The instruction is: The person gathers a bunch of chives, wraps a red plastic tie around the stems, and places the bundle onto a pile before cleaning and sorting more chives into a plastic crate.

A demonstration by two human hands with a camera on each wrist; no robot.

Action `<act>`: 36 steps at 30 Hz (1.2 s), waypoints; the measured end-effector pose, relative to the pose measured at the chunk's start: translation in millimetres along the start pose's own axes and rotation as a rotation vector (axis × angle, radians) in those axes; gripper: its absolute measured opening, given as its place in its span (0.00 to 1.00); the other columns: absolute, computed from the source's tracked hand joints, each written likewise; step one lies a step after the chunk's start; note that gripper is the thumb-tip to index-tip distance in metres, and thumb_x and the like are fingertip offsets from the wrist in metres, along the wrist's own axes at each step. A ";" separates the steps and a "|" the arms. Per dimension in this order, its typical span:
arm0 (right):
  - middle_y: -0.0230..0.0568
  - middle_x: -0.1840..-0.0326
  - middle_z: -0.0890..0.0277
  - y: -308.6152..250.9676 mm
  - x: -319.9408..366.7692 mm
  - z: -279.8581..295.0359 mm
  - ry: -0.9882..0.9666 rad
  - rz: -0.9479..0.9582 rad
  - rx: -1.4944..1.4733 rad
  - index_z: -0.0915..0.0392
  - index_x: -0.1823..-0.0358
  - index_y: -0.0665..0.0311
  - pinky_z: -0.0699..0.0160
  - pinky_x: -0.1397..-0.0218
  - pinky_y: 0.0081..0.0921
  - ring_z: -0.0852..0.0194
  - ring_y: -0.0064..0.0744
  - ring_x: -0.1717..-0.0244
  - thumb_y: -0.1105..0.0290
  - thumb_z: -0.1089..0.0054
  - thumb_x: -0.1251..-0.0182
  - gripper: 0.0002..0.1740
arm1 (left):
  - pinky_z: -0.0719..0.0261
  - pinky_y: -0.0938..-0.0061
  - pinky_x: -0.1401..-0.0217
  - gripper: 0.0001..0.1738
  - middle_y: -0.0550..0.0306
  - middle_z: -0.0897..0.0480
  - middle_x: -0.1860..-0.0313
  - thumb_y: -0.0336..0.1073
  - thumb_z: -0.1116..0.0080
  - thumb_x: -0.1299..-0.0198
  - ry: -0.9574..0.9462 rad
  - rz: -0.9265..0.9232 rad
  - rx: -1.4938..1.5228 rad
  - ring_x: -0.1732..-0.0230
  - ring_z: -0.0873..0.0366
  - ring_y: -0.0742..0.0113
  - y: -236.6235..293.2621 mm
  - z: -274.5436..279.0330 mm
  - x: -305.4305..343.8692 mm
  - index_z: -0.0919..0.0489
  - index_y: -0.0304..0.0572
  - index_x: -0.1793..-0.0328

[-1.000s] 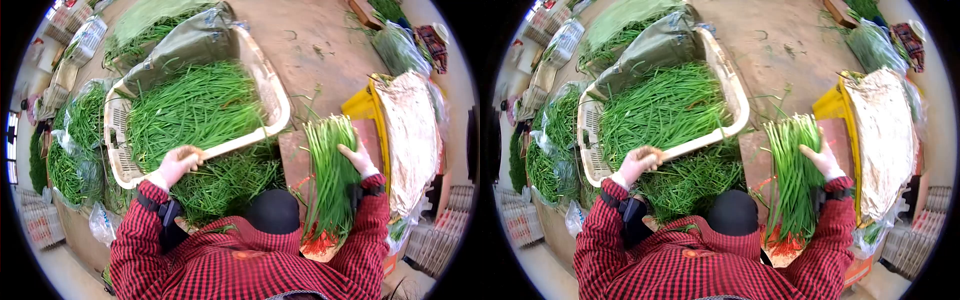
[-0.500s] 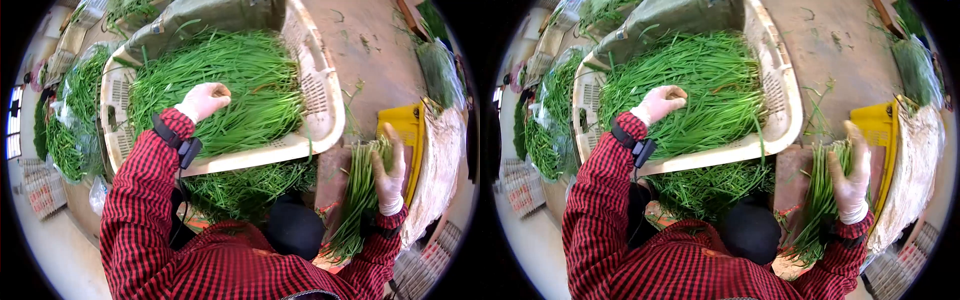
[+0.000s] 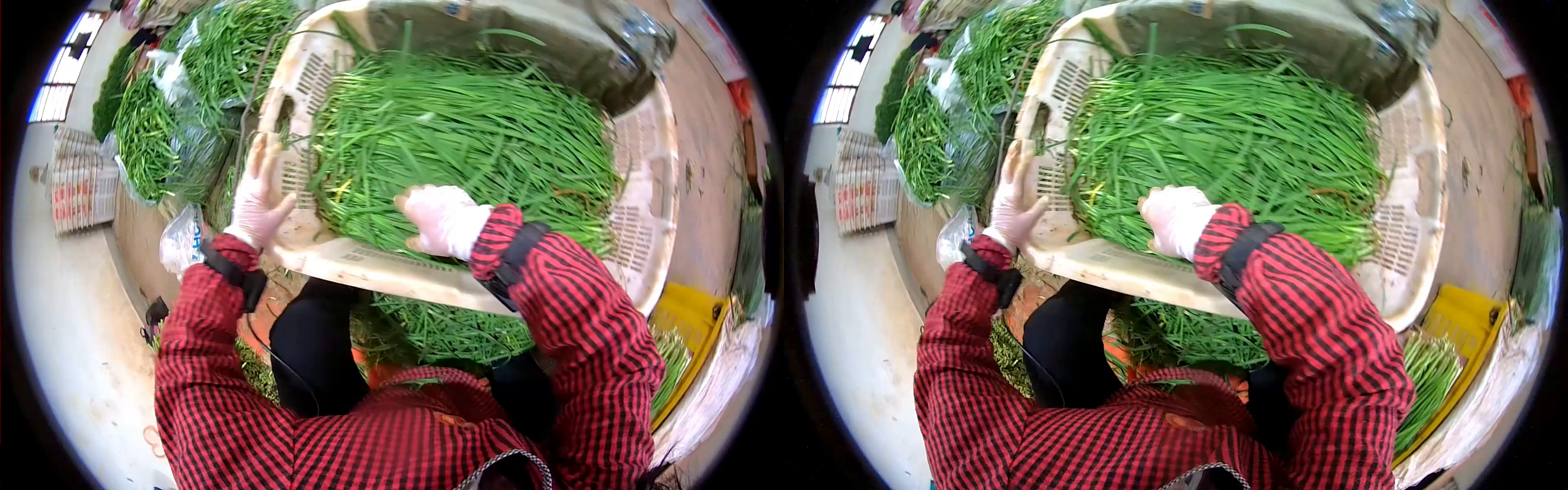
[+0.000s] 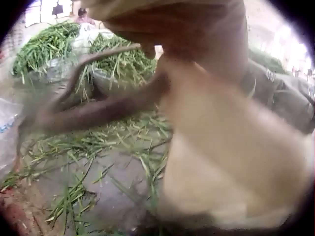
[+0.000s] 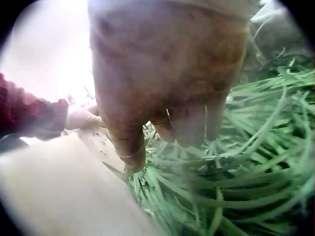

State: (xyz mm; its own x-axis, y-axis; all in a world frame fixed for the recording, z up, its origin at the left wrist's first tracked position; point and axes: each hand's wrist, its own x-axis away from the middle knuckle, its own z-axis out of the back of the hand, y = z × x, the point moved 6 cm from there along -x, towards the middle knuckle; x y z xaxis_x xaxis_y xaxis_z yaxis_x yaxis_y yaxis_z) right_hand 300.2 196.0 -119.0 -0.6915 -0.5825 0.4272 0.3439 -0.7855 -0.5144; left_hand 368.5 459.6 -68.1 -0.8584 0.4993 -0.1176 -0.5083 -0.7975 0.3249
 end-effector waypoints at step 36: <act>0.37 0.35 0.23 74.5 16.1 0.5 0.289 -0.050 -1.429 0.38 0.23 0.70 0.24 0.33 0.26 0.23 0.27 0.40 0.88 0.36 0.45 0.45 | 0.45 0.52 0.16 0.53 0.43 0.23 0.30 0.71 0.34 0.45 -0.559 -0.022 0.153 0.25 0.32 0.48 69.1 -60.7 -22.3 0.29 0.37 0.25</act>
State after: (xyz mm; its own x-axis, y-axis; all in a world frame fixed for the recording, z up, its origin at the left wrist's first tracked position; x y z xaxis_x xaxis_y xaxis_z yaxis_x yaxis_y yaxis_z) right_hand 315.0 128.1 -150.1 -0.8439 -0.3643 0.3939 -0.4761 0.1700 -0.8628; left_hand 348.4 372.8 -100.0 -0.6601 0.6514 0.3741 -0.4743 -0.7476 0.4649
